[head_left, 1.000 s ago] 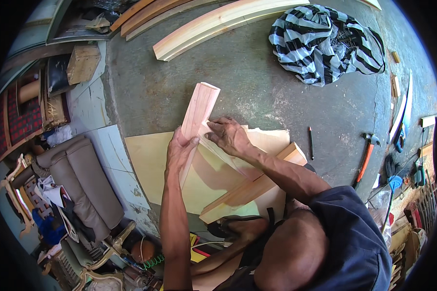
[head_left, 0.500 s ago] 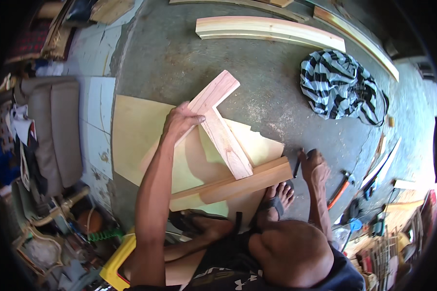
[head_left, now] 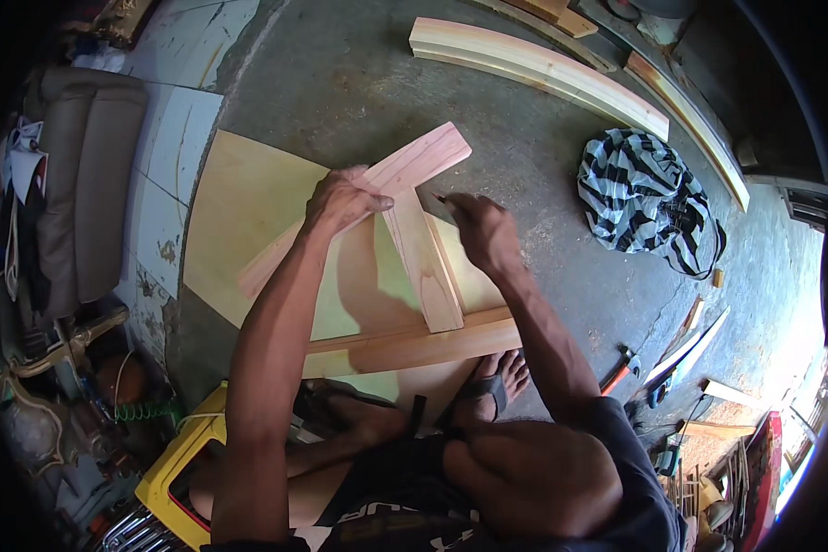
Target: The person assembles a wooden frame by positioning wooden boards together, taking nails from a bag, and hammering them into the wooden joints using a hammer.
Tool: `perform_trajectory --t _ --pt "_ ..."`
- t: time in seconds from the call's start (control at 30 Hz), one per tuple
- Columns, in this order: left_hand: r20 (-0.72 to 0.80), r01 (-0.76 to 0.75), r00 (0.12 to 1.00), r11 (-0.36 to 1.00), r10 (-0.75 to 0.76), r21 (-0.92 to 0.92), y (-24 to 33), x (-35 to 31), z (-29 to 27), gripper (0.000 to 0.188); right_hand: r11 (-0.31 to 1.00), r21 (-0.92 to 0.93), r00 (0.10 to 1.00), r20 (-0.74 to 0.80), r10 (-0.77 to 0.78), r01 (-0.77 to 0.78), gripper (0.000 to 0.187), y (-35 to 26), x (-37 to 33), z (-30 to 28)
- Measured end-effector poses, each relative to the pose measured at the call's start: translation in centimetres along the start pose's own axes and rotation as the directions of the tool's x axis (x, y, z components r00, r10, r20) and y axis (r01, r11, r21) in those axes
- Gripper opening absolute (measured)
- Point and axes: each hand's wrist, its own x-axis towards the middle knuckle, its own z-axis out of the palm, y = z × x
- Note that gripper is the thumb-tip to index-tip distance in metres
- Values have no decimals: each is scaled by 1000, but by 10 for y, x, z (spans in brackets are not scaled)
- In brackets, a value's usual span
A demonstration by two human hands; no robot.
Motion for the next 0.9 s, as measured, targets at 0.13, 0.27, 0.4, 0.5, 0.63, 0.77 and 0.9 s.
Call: perform_trajectory --t 0.13,0.27,0.4,0.5,0.63,0.77,0.9 --pt "71 45 997 997 -40 -68 9 -5 -5 91 996 -80 997 76 -36 42 19 -2 27 28" --pt "96 61 993 998 -62 10 12 -12 -14 84 996 29 997 17 -79 79 16 -27 26 15" --pt "-12 110 994 993 -110 30 16 -16 -11 84 999 -23 999 -4 -34 33 16 -22 16 11" --pt "56 66 996 998 -65 -18 30 -13 -4 76 996 -36 995 -62 -83 81 16 11 28 27" --pt "71 58 996 997 -53 -59 -16 4 -15 65 992 23 989 -75 -126 128 17 -40 27 8" --pt "123 45 992 995 -34 -90 9 0 -3 53 999 -38 994 -103 -28 25 17 -3 17 2" --pt "96 26 995 998 -21 -52 12 -3 -4 68 982 -98 978 -149 147 -162 17 17 -12 -10"
